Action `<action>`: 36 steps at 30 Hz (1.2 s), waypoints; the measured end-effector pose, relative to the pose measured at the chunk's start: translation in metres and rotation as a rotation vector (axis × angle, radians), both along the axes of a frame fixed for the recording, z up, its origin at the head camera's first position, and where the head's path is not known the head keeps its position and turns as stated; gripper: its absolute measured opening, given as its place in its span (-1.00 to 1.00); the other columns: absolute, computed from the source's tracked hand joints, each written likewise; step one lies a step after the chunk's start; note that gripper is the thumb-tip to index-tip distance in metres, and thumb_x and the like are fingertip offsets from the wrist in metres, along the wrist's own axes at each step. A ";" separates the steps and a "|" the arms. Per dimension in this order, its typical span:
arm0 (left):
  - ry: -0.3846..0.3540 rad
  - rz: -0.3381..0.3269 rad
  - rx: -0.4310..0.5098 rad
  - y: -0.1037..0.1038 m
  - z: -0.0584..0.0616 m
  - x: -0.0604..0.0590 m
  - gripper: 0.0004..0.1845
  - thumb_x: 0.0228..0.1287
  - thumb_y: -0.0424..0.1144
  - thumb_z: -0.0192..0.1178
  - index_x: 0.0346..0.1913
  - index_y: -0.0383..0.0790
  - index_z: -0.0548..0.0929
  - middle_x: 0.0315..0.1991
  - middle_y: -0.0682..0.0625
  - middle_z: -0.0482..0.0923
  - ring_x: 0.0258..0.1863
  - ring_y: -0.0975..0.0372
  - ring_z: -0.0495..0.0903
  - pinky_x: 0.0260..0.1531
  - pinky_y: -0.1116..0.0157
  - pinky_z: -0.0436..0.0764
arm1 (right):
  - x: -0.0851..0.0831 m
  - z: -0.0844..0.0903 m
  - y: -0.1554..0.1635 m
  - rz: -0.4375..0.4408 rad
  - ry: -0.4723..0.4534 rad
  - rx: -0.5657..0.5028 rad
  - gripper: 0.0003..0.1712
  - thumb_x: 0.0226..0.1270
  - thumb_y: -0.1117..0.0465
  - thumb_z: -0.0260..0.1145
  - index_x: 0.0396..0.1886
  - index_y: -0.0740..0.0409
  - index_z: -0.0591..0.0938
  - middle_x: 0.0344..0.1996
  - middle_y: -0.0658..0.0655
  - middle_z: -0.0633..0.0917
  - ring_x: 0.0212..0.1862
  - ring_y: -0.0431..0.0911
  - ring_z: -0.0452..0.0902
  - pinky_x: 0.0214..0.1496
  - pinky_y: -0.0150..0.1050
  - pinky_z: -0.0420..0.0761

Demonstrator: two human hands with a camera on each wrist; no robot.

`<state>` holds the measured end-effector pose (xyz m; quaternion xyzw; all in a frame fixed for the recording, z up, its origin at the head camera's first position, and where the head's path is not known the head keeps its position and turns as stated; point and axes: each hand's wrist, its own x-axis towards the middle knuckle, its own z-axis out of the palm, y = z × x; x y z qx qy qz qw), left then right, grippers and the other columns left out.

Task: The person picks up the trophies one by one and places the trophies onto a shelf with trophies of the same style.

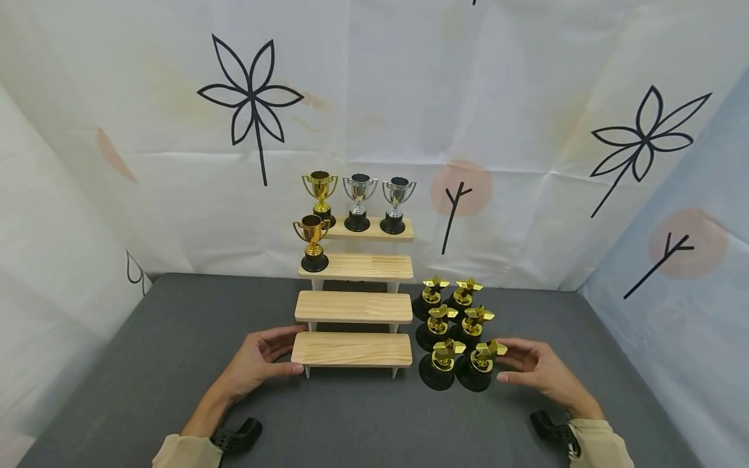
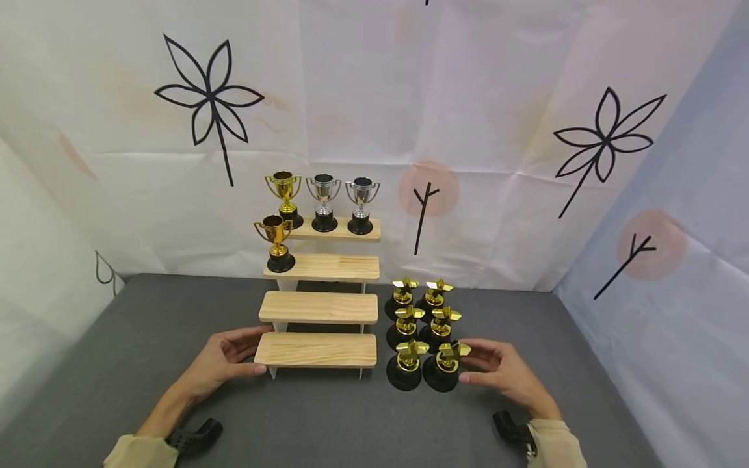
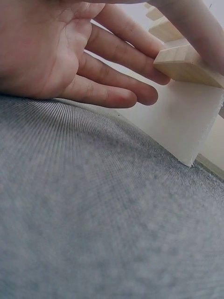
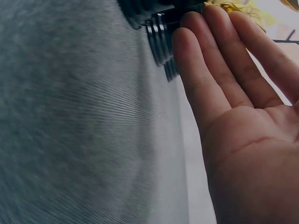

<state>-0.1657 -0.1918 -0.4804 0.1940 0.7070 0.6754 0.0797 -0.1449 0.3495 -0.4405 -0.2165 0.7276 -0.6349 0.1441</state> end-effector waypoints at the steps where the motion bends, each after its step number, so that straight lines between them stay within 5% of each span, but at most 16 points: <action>1: -0.002 0.002 0.000 0.000 0.000 0.000 -0.24 0.08 -0.50 0.50 0.37 -0.54 0.42 0.31 -0.45 0.41 0.18 0.30 0.57 0.19 0.39 0.56 | -0.001 -0.002 0.000 0.011 -0.006 -0.010 -0.35 0.33 0.56 0.31 0.32 -0.07 0.56 0.19 -0.23 0.61 0.17 -0.26 0.60 0.10 -0.28 0.68; 3: -0.004 0.005 -0.003 0.000 0.000 0.000 -0.24 0.08 -0.50 0.50 0.37 -0.54 0.43 0.31 -0.45 0.42 0.18 0.29 0.58 0.19 0.39 0.56 | -0.002 -0.006 -0.001 0.022 -0.007 -0.018 -0.33 0.29 0.57 0.33 0.31 -0.06 0.55 0.18 -0.22 0.62 0.17 -0.26 0.60 0.11 -0.28 0.68; 10: -0.002 0.007 -0.003 0.001 0.003 0.000 -0.23 0.06 -0.49 0.51 0.36 -0.54 0.43 0.30 -0.45 0.43 0.17 0.29 0.58 0.18 0.38 0.57 | -0.003 -0.010 -0.010 -0.048 0.022 0.057 -0.25 0.22 0.54 0.43 0.31 0.75 0.28 0.12 -0.25 0.64 0.12 -0.30 0.61 0.11 -0.33 0.66; 24: -0.002 0.009 0.000 0.000 0.002 0.000 -0.23 0.06 -0.49 0.51 0.36 -0.54 0.43 0.29 -0.45 0.43 0.17 0.27 0.59 0.19 0.38 0.57 | -0.008 -0.023 -0.023 -0.125 0.116 0.122 -0.37 0.08 0.50 0.54 0.16 0.64 0.52 0.04 -0.17 0.70 0.09 -0.30 0.62 0.14 -0.43 0.61; 36: -0.006 0.012 -0.001 0.001 0.002 0.000 -0.24 0.06 -0.50 0.51 0.35 -0.53 0.44 0.29 -0.44 0.44 0.16 0.27 0.59 0.19 0.38 0.57 | -0.002 -0.011 -0.022 -0.163 0.114 0.162 -0.46 0.11 0.48 0.54 0.08 0.61 0.58 -0.04 -0.13 0.72 0.04 -0.31 0.63 0.08 -0.45 0.63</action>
